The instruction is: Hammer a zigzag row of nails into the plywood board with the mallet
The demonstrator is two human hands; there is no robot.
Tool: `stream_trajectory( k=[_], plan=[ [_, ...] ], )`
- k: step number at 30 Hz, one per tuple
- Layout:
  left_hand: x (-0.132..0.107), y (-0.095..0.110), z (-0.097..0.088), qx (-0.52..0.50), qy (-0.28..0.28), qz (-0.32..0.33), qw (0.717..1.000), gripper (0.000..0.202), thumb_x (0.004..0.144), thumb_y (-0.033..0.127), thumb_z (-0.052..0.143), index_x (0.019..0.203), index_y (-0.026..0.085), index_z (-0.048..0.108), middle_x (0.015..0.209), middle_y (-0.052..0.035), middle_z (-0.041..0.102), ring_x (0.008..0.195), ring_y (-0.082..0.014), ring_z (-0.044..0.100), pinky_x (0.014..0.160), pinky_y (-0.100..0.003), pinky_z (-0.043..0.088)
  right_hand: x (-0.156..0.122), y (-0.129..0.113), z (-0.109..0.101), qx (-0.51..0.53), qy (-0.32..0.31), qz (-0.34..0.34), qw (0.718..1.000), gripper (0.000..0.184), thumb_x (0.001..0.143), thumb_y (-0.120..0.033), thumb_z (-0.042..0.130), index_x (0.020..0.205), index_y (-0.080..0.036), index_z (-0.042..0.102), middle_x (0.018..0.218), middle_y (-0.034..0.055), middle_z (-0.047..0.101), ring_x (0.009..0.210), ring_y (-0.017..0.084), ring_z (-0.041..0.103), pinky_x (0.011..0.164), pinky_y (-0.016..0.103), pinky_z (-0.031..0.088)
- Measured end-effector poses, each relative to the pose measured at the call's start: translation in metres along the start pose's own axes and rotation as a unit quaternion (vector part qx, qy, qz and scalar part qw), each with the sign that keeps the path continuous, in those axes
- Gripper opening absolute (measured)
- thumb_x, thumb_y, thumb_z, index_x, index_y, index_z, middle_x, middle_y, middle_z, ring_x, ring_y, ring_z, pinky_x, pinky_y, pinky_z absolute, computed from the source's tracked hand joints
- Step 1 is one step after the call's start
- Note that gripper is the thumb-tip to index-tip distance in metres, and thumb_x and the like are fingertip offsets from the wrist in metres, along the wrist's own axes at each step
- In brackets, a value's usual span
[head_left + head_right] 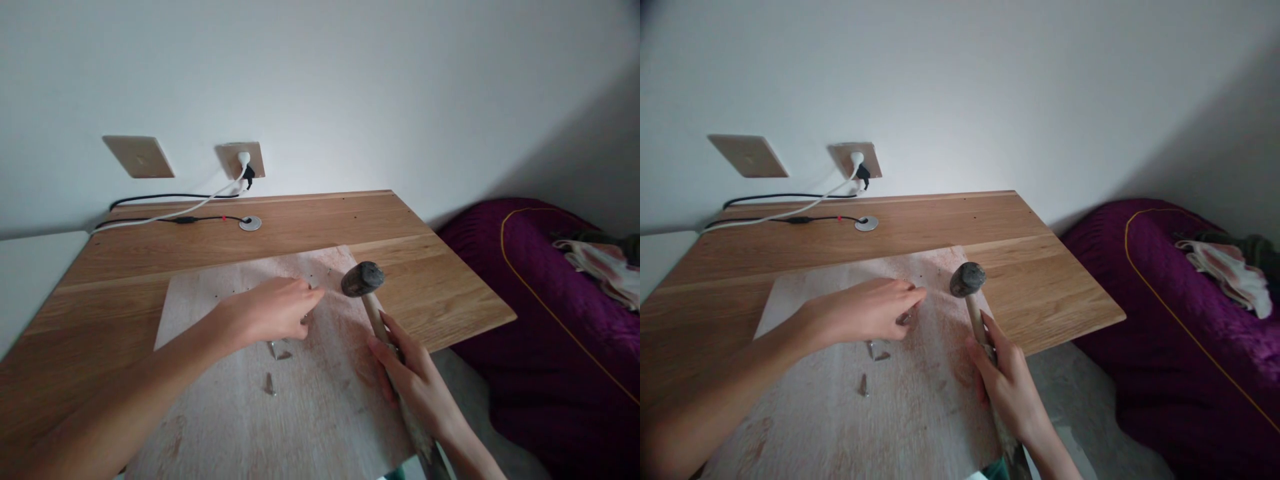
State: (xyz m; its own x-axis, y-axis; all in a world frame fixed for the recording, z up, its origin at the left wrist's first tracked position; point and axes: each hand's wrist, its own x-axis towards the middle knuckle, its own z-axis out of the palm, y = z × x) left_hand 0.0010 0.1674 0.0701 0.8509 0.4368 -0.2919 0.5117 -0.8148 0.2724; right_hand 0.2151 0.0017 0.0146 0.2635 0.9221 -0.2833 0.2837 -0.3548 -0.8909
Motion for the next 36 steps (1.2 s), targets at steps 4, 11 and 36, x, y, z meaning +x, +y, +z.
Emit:
stream_trajectory(
  k=[4, 11, 36],
  plan=[
    [-0.001, 0.005, 0.005, 0.021, 0.016, -0.005, 1.0, 0.019, 0.084, 0.005, 0.063, 0.097, 0.018, 0.068, 0.085, -0.0072, 0.071, 0.074, -0.023, 0.065, 0.061, -0.034, 0.034, 0.001, -0.002, 0.0, -0.002, -0.01, -0.007, 1.0, 0.078, 0.098, -0.064, 0.061, 0.148, -0.004, 0.055, 0.045, -0.009, 0.056, 0.035, 0.013, 0.047, 0.041, 0.025, 0.039],
    [0.001, -0.025, -0.012, -0.118, 0.107, 0.063, 0.985, 0.015, 0.08, 0.006, 0.064, 0.078, 0.02, 0.065, 0.074, 0.0016, 0.066, 0.067, -0.0144, 0.057, 0.064, -0.029, 0.037, 0.0, 0.004, -0.002, -0.014, -0.01, -0.012, 1.0, 0.08, 0.099, -0.067, 0.061, 0.15, -0.006, 0.054, 0.043, -0.0089, 0.056, 0.036, 0.015, 0.048, 0.042, 0.026, 0.04],
    [0.045, -0.07, 0.036, -0.314, 0.292, 0.033, 0.903, 0.006, 0.09, 0.016, 0.07, 0.091, 0.017, 0.075, 0.087, -0.001, 0.077, 0.074, -0.0122, 0.066, 0.078, -0.026, 0.054, -0.002, 0.007, -0.004, -0.023, -0.009, -0.015, 1.0, 0.072, 0.104, -0.065, 0.06, 0.152, -0.011, 0.054, 0.044, -0.0094, 0.058, 0.037, 0.016, 0.05, 0.043, 0.026, 0.042]
  ],
)
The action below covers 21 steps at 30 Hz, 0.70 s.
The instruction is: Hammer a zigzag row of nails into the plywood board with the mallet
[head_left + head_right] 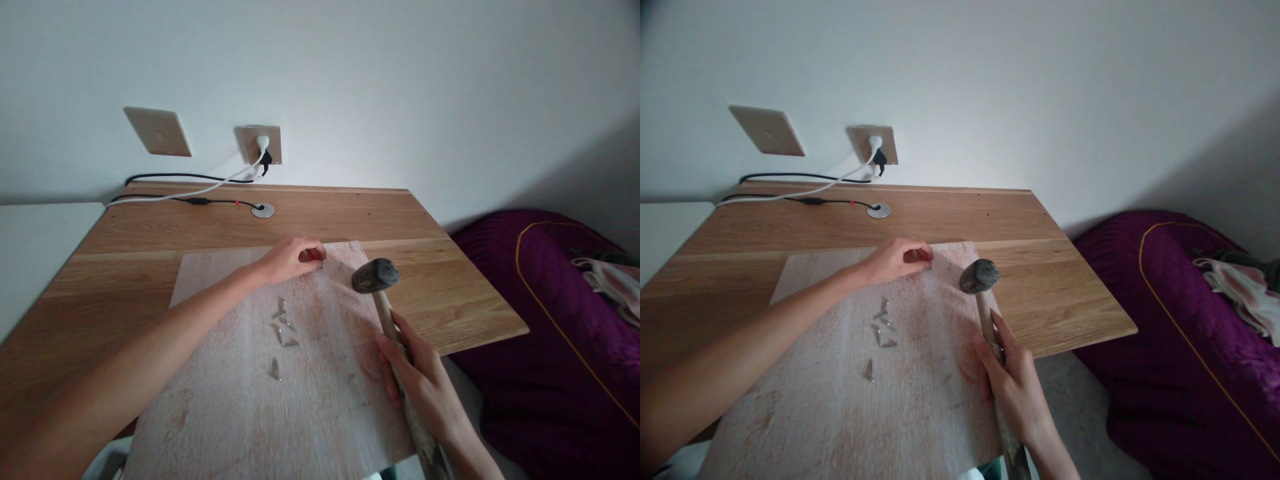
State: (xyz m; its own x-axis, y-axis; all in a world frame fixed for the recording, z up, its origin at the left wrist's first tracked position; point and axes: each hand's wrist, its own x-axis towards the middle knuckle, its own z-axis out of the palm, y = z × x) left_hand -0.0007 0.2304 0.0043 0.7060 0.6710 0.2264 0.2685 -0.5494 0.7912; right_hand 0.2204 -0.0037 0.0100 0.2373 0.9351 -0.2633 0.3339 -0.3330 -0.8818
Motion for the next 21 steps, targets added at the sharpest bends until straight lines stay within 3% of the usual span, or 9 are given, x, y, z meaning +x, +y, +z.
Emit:
stream_trajectory(
  k=[7, 15, 21],
  plan=[
    [-0.001, -0.002, 0.002, 0.001, 0.019, 0.021, 1.0, 0.008, 0.093, 0.016, 0.068, 0.094, 0.018, 0.076, 0.091, -0.0021, 0.079, 0.08, -0.0137, 0.069, 0.082, -0.027, 0.054, 0.001, -0.004, 0.002, 0.005, 0.009, -0.013, 1.0, 0.065, 0.104, -0.062, 0.061, 0.146, -0.012, 0.058, 0.044, -0.009, 0.057, 0.037, 0.014, 0.048, 0.043, 0.026, 0.039],
    [-0.003, -0.003, 0.001, 0.034, 0.014, 0.022, 0.999, 0.009, 0.095, 0.015, 0.069, 0.095, 0.018, 0.077, 0.096, -0.0032, 0.08, 0.084, -0.0146, 0.071, 0.085, -0.028, 0.055, 0.002, 0.006, 0.002, -0.011, 0.024, -0.014, 1.0, 0.074, 0.103, -0.066, 0.059, 0.152, -0.01, 0.055, 0.044, -0.0091, 0.057, 0.037, 0.015, 0.048, 0.043, 0.027, 0.04],
    [-0.003, -0.006, 0.002, 0.034, 0.018, 0.038, 0.999, 0.009, 0.094, 0.014, 0.07, 0.095, 0.018, 0.078, 0.097, -0.0032, 0.081, 0.083, -0.0141, 0.071, 0.083, -0.027, 0.054, 0.002, 0.0, 0.001, -0.023, 0.01, -0.003, 1.0, 0.081, 0.101, -0.07, 0.059, 0.15, -0.006, 0.054, 0.045, -0.0082, 0.057, 0.039, 0.015, 0.048, 0.045, 0.029, 0.041]
  ],
)
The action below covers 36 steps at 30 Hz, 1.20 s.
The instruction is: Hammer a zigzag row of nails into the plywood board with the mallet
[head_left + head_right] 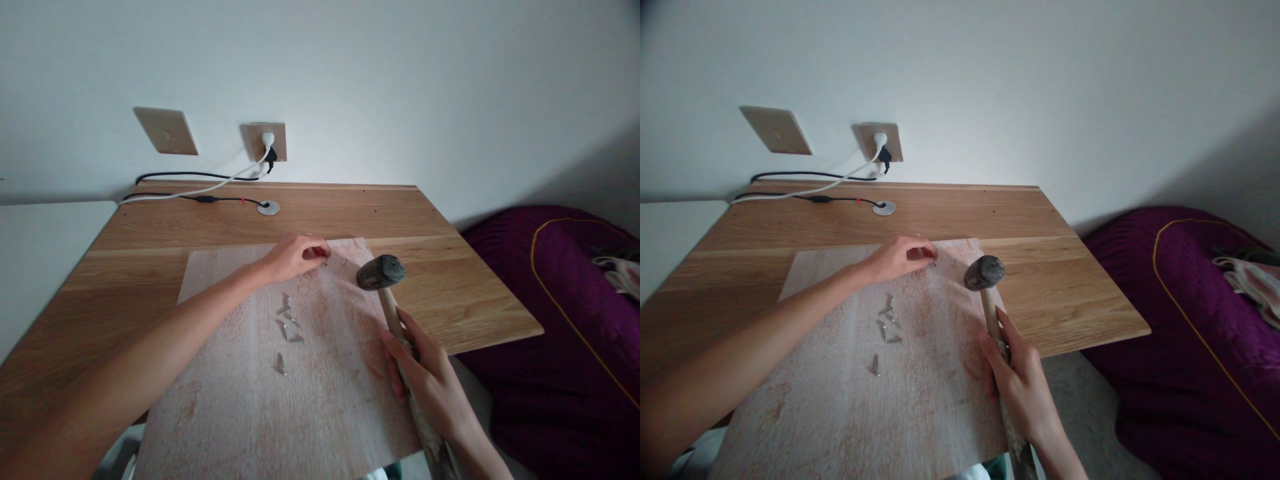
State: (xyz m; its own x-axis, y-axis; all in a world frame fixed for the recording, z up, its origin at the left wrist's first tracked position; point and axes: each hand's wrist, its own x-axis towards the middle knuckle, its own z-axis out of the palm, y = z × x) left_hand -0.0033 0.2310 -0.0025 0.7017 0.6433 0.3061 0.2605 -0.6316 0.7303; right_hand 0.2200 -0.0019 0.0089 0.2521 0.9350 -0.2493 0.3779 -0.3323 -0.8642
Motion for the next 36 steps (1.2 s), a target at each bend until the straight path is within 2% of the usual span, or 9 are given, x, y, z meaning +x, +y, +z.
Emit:
stream_trajectory(
  k=[3, 10, 24, 31, 36],
  plan=[
    [0.0, -0.002, 0.0006, -0.008, -0.001, 0.007, 1.0, 0.009, 0.093, 0.013, 0.071, 0.094, 0.018, 0.078, 0.096, -0.003, 0.081, 0.08, -0.0137, 0.07, 0.081, -0.026, 0.054, 0.0009, -0.0015, 0.0002, -0.004, 0.005, 0.003, 1.0, 0.083, 0.099, -0.072, 0.059, 0.149, -0.006, 0.056, 0.044, -0.0083, 0.056, 0.038, 0.016, 0.048, 0.044, 0.029, 0.04],
    [0.0002, -0.0021, 0.0003, -0.011, 0.002, 0.015, 1.0, 0.007, 0.093, 0.014, 0.073, 0.093, 0.018, 0.079, 0.094, -0.0027, 0.081, 0.078, -0.0132, 0.07, 0.078, -0.026, 0.054, 0.002, 0.0045, 0.0002, 0.008, 0.01, -0.01, 1.0, 0.074, 0.1, -0.068, 0.06, 0.147, -0.011, 0.058, 0.044, -0.0082, 0.058, 0.037, 0.015, 0.048, 0.043, 0.028, 0.039],
    [0.0001, -0.003, 0.0014, -0.018, 0.002, 0.014, 1.0, 0.008, 0.094, 0.014, 0.071, 0.094, 0.017, 0.078, 0.09, -0.0024, 0.08, 0.077, -0.0135, 0.07, 0.079, -0.027, 0.054, 0.002, -0.0011, -0.0011, -0.004, -0.003, 0.002, 1.0, 0.081, 0.097, -0.071, 0.059, 0.146, -0.007, 0.056, 0.044, -0.0088, 0.056, 0.038, 0.015, 0.048, 0.044, 0.03, 0.04],
    [0.0008, -0.0028, 0.0008, -0.026, -0.006, -0.007, 1.0, 0.007, 0.094, 0.015, 0.071, 0.094, 0.017, 0.078, 0.087, -0.0015, 0.079, 0.076, -0.0134, 0.069, 0.077, -0.026, 0.053, 0.0016, -0.0033, -0.0005, -0.006, 0.001, 0.003, 1.0, 0.083, 0.095, -0.072, 0.059, 0.144, -0.005, 0.057, 0.045, -0.0085, 0.056, 0.037, 0.015, 0.048, 0.043, 0.03, 0.04],
    [0.0011, -0.0022, 0.0007, -0.039, -0.009, -0.021, 0.999, 0.006, 0.093, 0.016, 0.071, 0.093, 0.018, 0.077, 0.086, -0.0011, 0.079, 0.074, -0.0133, 0.069, 0.076, -0.027, 0.053, 0.0016, -0.0039, 0.0, -0.006, 0.006, 0.002, 1.0, 0.077, 0.097, -0.071, 0.058, 0.143, -0.009, 0.058, 0.043, -0.0088, 0.055, 0.037, 0.016, 0.047, 0.043, 0.029, 0.04]
  ],
)
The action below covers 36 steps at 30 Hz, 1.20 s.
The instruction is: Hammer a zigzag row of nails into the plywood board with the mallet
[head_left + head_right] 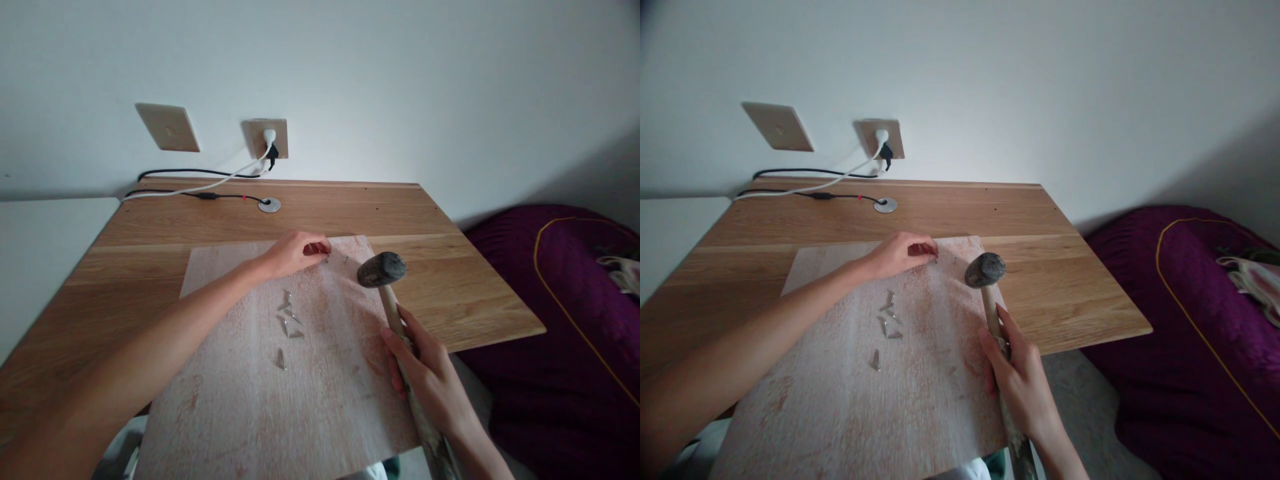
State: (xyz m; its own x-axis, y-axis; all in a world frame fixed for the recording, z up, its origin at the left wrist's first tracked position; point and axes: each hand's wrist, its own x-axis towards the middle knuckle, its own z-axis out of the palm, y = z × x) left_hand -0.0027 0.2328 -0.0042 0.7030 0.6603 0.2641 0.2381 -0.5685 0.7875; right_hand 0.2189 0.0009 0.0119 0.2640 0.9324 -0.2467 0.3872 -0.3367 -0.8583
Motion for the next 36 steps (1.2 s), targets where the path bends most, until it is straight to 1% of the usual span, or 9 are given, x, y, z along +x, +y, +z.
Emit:
stream_trajectory(
  k=[3, 9, 13, 19, 23, 29, 36],
  plan=[
    [0.0001, -0.0005, 0.0012, -0.005, -0.002, -0.003, 1.0, 0.005, 0.092, 0.016, 0.072, 0.093, 0.017, 0.077, 0.085, -0.001, 0.078, 0.074, -0.0132, 0.069, 0.076, -0.026, 0.054, -0.0002, 0.0002, -0.0001, 0.0, -0.002, -0.002, 1.0, 0.075, 0.097, -0.07, 0.059, 0.142, -0.01, 0.059, 0.044, -0.0082, 0.057, 0.038, 0.015, 0.048, 0.044, 0.029, 0.04],
    [-0.0002, 0.0009, 0.0021, 0.016, -0.002, 0.013, 1.0, 0.005, 0.093, 0.015, 0.072, 0.093, 0.017, 0.077, 0.088, -0.0021, 0.079, 0.077, -0.0142, 0.07, 0.079, -0.028, 0.055, -0.0008, -0.0014, -0.0002, -0.002, 0.002, 0.002, 1.0, 0.079, 0.096, -0.072, 0.06, 0.144, -0.009, 0.058, 0.043, -0.008, 0.057, 0.037, 0.016, 0.048, 0.043, 0.03, 0.04],
    [-0.0013, 0.0013, 0.0019, 0.029, -0.001, 0.025, 0.999, 0.008, 0.093, 0.014, 0.071, 0.094, 0.018, 0.078, 0.089, -0.0023, 0.08, 0.078, -0.0145, 0.071, 0.079, -0.027, 0.054, -0.0011, -0.0026, -0.0005, -0.003, 0.004, 0.005, 1.0, 0.079, 0.096, -0.071, 0.061, 0.144, -0.008, 0.058, 0.043, -0.0084, 0.056, 0.037, 0.016, 0.047, 0.044, 0.03, 0.04],
    [-0.0015, -0.0019, 0.004, 0.097, 0.009, 0.063, 0.993, 0.011, 0.095, 0.015, 0.069, 0.095, 0.02, 0.079, 0.091, -0.003, 0.081, 0.081, -0.0159, 0.072, 0.079, -0.028, 0.052, -0.0017, -0.0022, -0.0005, 0.004, -0.001, 0.009, 1.0, 0.08, 0.095, -0.073, 0.061, 0.142, -0.008, 0.059, 0.042, -0.0081, 0.056, 0.037, 0.017, 0.048, 0.043, 0.03, 0.04],
    [-0.0012, -0.0027, 0.0043, 0.127, 0.003, 0.088, 0.988, 0.012, 0.098, 0.016, 0.067, 0.097, 0.02, 0.078, 0.095, -0.0045, 0.081, 0.085, -0.0172, 0.073, 0.083, -0.03, 0.052, -0.0005, -0.0005, 0.0002, 0.004, 0.003, -0.001, 1.0, 0.074, 0.097, -0.072, 0.061, 0.139, -0.011, 0.06, 0.042, -0.0086, 0.056, 0.037, 0.016, 0.048, 0.043, 0.03, 0.039],
    [-0.0018, -0.0035, 0.0045, 0.143, -0.005, 0.107, 0.984, 0.013, 0.099, 0.015, 0.065, 0.097, 0.021, 0.077, 0.097, -0.0055, 0.079, 0.087, -0.0183, 0.072, 0.085, -0.032, 0.053, 0.0, 0.0012, -0.0009, -0.003, 0.004, -0.009, 1.0, 0.071, 0.098, -0.07, 0.061, 0.136, -0.011, 0.061, 0.042, -0.0091, 0.055, 0.038, 0.016, 0.048, 0.045, 0.029, 0.041],
    [-0.0011, -0.003, 0.0036, 0.127, -0.009, 0.1, 0.987, 0.011, 0.095, 0.013, 0.068, 0.093, 0.02, 0.076, 0.097, -0.0045, 0.078, 0.087, -0.0175, 0.071, 0.085, -0.031, 0.053, -0.0009, -0.0007, -0.0005, 0.002, 0.002, -0.002, 1.0, 0.077, 0.097, -0.072, 0.06, 0.14, -0.009, 0.059, 0.042, -0.0087, 0.055, 0.036, 0.016, 0.047, 0.042, 0.029, 0.039]
  ],
)
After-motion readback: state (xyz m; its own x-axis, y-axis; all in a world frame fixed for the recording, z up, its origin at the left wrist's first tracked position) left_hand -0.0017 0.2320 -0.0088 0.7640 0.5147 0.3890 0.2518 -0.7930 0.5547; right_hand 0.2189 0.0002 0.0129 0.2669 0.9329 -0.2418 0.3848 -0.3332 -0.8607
